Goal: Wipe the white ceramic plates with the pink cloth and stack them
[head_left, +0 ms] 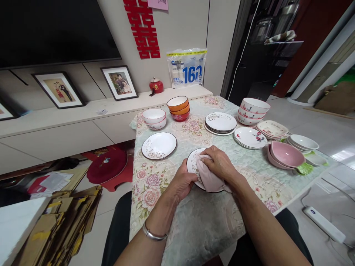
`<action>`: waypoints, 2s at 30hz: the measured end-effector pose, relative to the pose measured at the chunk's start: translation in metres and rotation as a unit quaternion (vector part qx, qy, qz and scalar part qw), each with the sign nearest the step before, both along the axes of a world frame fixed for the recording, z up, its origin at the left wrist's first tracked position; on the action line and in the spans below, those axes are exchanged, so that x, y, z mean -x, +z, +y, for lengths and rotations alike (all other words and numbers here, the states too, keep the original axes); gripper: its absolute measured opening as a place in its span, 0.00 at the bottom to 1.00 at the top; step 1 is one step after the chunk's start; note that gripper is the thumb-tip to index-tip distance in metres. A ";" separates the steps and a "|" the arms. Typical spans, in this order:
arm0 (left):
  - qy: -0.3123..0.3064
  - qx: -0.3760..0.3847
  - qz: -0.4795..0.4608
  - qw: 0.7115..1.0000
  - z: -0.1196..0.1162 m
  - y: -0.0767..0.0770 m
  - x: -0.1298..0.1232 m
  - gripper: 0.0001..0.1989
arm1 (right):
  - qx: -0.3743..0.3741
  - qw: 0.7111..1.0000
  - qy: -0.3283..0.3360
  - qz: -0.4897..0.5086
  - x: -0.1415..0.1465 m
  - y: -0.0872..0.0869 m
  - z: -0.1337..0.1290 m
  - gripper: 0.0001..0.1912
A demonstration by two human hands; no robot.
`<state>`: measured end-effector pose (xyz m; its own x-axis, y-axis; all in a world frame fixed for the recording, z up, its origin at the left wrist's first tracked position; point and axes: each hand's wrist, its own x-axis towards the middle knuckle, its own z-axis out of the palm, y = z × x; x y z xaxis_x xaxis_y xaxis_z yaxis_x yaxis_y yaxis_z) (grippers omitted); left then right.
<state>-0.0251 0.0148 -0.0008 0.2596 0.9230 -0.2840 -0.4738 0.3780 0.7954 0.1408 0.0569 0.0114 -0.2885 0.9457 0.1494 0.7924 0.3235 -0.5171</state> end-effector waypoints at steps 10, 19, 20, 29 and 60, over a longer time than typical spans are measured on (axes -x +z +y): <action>0.051 0.020 0.014 0.998 -0.001 -0.003 -0.003 0.42 | 0.003 1.000 0.000 -0.011 -0.001 -0.001 0.001 0.12; 0.036 -0.026 -0.060 0.997 -0.004 0.004 -0.007 0.41 | -0.011 0.999 -0.032 -0.009 0.001 -0.002 0.002 0.13; 0.030 -0.027 -0.067 0.997 -0.004 0.005 -0.007 0.42 | -0.018 0.999 -0.032 -0.008 0.002 -0.002 0.001 0.13; 0.034 -0.021 -0.054 0.998 -0.005 0.003 -0.005 0.43 | 0.003 0.993 0.114 0.043 -0.006 0.005 -0.002 0.15; 0.165 0.026 -0.001 0.986 0.004 0.000 0.004 0.27 | 0.015 0.975 -0.130 0.180 -0.017 -0.004 0.009 0.18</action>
